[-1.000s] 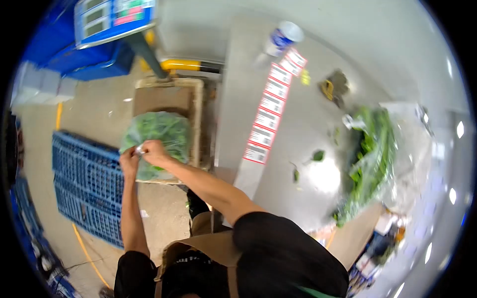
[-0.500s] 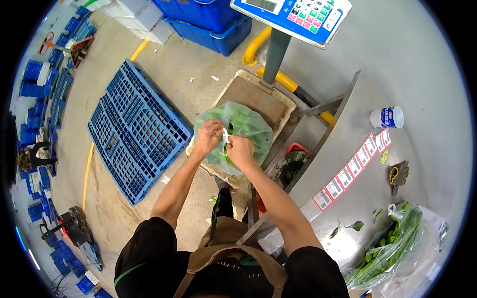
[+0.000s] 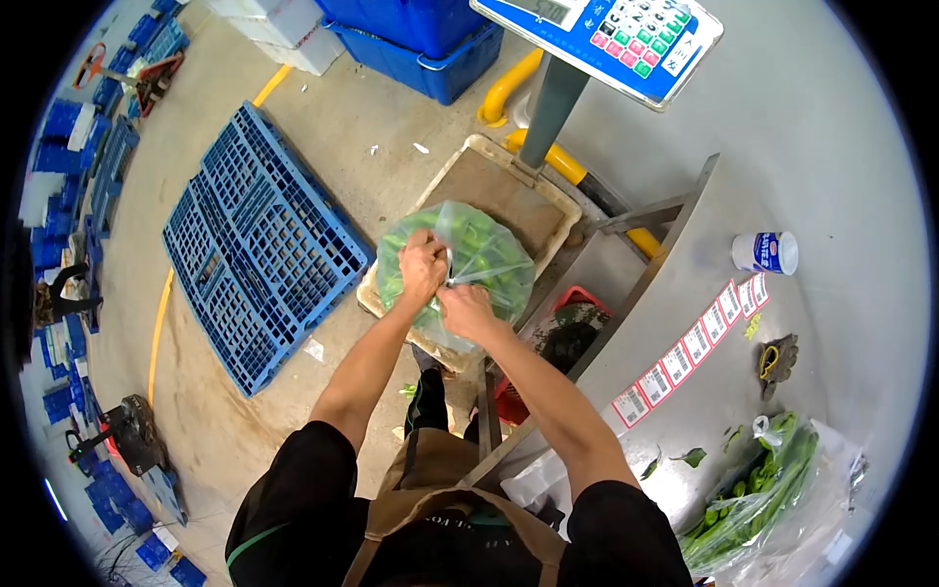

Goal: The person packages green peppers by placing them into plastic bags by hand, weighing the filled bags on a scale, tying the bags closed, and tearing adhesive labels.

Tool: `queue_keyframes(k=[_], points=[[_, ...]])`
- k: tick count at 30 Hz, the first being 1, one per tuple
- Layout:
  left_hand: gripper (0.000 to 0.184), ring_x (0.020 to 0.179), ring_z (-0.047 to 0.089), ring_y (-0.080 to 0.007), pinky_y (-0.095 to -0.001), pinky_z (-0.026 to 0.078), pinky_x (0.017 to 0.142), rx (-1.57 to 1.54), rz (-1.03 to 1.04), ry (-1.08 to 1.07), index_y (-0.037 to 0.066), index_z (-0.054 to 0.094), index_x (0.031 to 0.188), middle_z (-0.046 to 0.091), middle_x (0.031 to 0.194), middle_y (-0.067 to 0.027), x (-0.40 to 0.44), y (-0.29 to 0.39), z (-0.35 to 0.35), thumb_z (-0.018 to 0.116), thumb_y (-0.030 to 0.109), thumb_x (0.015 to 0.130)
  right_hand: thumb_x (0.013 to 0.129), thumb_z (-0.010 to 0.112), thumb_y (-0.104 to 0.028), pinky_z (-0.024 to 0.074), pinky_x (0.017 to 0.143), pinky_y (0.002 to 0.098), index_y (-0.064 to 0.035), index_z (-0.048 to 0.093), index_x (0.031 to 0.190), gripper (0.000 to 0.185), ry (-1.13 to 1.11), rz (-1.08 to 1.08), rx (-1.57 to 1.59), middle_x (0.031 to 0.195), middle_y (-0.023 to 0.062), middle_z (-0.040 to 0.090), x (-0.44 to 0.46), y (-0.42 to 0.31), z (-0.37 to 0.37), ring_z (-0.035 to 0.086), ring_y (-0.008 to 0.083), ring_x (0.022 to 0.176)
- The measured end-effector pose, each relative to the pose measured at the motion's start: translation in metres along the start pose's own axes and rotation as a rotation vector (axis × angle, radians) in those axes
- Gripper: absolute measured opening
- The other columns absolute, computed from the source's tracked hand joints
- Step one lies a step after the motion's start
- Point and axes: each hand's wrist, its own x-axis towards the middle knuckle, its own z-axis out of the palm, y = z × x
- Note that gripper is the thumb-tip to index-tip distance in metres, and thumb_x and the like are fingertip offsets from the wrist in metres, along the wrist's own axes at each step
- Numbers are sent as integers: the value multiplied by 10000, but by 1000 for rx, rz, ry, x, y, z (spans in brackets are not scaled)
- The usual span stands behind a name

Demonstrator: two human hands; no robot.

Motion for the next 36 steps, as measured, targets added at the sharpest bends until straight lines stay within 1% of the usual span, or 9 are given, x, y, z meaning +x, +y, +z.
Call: queue_keyframes(k=[8,13,15,17,21,24,27,32,36], points=[[106,768,584,-291,-409,465,648,69,83,59,73,682,700,591,795,-84,7,3,1,596,56,640,692,538,-24,455,654,456,-21,591,795,116,86,-106,-138,687,184,602,-7,-6,11,601,356,683],[167,742,597,-319,-406,492,637,35,263,175,116,674,712,619,804,-91,6,-12,11,590,27,598,659,579,-44,469,661,441,-64,645,768,129,-23,-61,-277,698,122,614,-13,-13,4,625,277,687],[139,858,590,-346,-406,481,758,54,240,74,74,678,825,619,921,-172,4,-15,11,605,42,711,658,565,-72,480,594,394,-64,630,704,80,-61,-240,-317,662,106,612,-32,-22,5,620,279,664],[154,897,591,-344,-411,475,774,79,262,-49,72,674,865,617,955,-178,8,-15,1,610,51,726,692,520,-15,474,702,438,-16,602,857,185,-210,-204,-127,911,154,605,-71,-63,-9,613,329,771],[195,860,600,-341,-392,475,750,185,204,-102,29,642,941,621,944,-169,-11,88,-65,600,43,751,740,507,-16,465,707,417,-28,558,1023,288,372,-179,66,977,130,567,-151,-75,-41,570,292,866],[162,793,584,-348,-405,472,714,-223,355,-201,12,625,893,614,894,-163,-71,161,-64,601,-1,733,748,520,-14,462,706,404,-46,559,1042,298,781,-118,8,933,117,563,-215,-57,-87,559,305,819],[294,888,561,-305,-404,437,752,-256,548,-459,10,611,925,600,968,-145,-142,237,-58,712,170,700,745,554,23,467,691,389,-28,577,1004,265,919,212,97,917,128,562,-271,-33,-126,560,312,801],[541,1027,472,-268,-403,346,827,59,592,-416,14,538,1097,536,1094,-96,-200,281,-32,733,301,682,779,554,38,478,669,361,-8,585,1003,231,1158,451,162,927,140,572,-322,-10,-126,576,314,795],[406,977,477,-268,-390,345,792,25,547,-350,36,601,1052,533,1042,-79,-208,279,-22,712,213,704,782,554,36,475,670,361,-2,589,995,219,1150,477,151,934,136,573,-336,10,-100,572,315,786]])
